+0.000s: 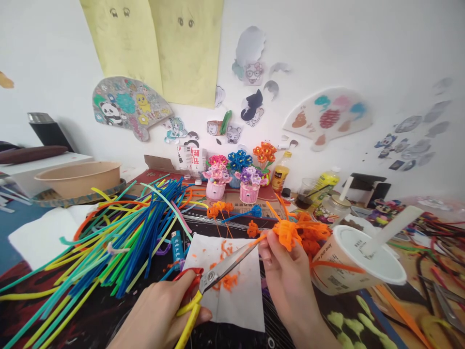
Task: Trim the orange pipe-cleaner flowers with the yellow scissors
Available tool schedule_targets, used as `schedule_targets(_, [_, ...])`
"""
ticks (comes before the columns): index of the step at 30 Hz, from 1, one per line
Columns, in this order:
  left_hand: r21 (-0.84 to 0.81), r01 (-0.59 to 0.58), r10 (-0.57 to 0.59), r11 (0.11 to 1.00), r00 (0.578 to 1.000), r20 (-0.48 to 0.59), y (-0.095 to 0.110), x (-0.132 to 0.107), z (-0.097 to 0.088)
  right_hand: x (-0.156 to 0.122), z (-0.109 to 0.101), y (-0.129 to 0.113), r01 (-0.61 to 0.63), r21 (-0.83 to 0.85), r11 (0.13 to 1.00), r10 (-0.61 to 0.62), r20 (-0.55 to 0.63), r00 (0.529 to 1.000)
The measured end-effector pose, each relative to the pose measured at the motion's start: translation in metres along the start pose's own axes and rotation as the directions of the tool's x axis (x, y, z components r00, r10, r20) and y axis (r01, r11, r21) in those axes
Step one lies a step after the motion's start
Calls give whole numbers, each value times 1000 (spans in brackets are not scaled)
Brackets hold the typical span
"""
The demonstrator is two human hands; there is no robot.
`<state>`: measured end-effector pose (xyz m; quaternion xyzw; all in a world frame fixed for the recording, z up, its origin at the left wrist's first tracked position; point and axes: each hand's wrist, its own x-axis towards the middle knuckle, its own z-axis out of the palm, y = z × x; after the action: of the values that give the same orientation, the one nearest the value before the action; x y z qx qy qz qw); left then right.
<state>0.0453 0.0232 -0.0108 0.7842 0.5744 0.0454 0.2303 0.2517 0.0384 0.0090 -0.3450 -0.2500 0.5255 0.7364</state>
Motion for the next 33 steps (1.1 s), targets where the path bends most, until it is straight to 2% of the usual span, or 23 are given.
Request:
schedule_targets(9, [52,61,-66,997,993,94,10,2,-10,2,-1,-1,60,-55,997,-62,-39,997])
schedule_targets(14, [-42,30,-28,999,999,41,4,0,-4,2,-1,1,85,-92,992,-89,-41,995])
schedule_targets(19, [-6,36,-36,999,999,-26,2,1,0,2,-4,1,89,-110,990,-95,-53,994])
schedule_targets(25, [-63,32,-37,998,996,-82,3,-1,0,3,-7,1,100,-125,987,-98,17,995])
schedule_targets(33, [-47,14,-16,999,999,-46,0,-4,6,0,-2,2,134,-119,984,-130,36,991])
